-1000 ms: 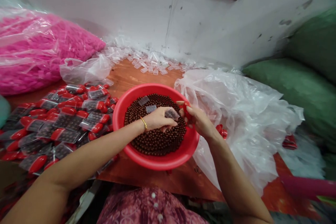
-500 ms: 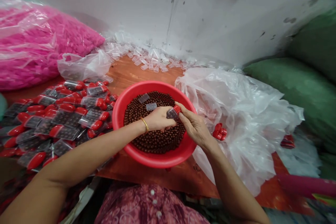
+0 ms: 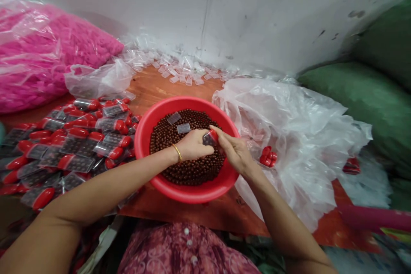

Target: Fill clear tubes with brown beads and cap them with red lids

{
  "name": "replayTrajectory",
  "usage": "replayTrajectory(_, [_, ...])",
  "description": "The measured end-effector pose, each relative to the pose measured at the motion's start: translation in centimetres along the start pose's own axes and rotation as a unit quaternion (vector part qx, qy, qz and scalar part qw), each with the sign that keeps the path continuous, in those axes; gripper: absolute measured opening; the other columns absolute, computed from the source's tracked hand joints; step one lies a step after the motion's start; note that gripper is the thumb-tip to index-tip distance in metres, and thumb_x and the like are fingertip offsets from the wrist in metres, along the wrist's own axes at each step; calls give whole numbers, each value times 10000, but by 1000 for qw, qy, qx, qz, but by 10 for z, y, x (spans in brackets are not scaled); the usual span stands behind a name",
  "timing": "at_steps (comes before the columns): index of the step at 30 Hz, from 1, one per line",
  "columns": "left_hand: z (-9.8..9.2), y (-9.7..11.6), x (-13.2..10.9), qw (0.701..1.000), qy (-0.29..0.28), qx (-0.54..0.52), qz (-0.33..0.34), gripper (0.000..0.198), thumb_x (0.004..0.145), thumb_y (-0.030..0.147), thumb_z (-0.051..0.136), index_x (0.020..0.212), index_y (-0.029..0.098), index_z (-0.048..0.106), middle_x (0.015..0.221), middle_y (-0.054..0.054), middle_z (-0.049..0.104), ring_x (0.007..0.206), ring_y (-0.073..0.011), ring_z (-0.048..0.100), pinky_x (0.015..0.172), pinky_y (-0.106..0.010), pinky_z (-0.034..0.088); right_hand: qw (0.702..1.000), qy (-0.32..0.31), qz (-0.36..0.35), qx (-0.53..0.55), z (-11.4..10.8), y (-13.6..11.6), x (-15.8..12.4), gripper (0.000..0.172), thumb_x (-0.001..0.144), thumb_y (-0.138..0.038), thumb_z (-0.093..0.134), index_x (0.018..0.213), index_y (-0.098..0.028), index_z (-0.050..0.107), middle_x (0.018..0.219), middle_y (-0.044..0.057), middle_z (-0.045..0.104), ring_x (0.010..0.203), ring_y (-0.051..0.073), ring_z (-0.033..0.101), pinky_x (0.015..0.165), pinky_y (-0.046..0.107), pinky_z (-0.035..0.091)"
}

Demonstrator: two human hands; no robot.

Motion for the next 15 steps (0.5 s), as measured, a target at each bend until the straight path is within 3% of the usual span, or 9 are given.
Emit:
replayTrajectory(3, [2,5,3,999,-11,29,40,87,565,146,466,626,170,409,508,70,432,462,-65,387,459,-190,295,991,134,2,11,-23,2,6,489,911,-495,322,970,-181,692,683,32,645,674,151,620,652,273,500])
replayTrajectory(5, [5,8,3,994,-30,86,66,95,562,150,479,594,167,392,522,64,413,490,-63,363,473,-192,276,978,192,28,78,-26,7,10,539,898,-549,297,946,-171,679,654,31,605,570,123,562,554,246,460])
replayTrajectory(6, [8,8,2,990,-45,114,71,98,563,152,482,582,166,387,522,61,403,494,-64,352,474,-194,267,972,192,49,125,-21,10,14,570,892,-575,270,981,-171,663,689,33,604,539,110,535,517,236,443])
replayTrajectory(9, [14,7,-3,979,-75,172,75,94,567,154,480,567,166,387,510,57,386,481,-67,340,470,-201,258,963,101,102,229,9,13,27,700,866,-647,129,1172,-199,571,889,50,613,602,105,552,544,230,467])
replayTrajectory(12, [17,7,-8,969,-77,219,83,62,566,154,488,583,163,430,511,48,410,469,-75,347,469,-210,276,963,-14,126,237,34,6,32,794,840,-688,52,1338,-196,425,1101,73,592,906,153,594,820,288,490])
replayTrajectory(15, [21,1,-13,957,-86,264,90,117,574,166,496,681,144,537,567,10,518,507,-111,434,509,-230,346,980,-61,68,175,38,-12,28,837,847,-686,89,1410,-106,308,1350,117,443,1218,205,439,1068,368,313])
Point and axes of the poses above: each hand's wrist, its own x-axis towards the middle knuckle, its own z-axis out of the palm, y = z × x, the point moved 8 cm from there along x, towards the middle knuckle
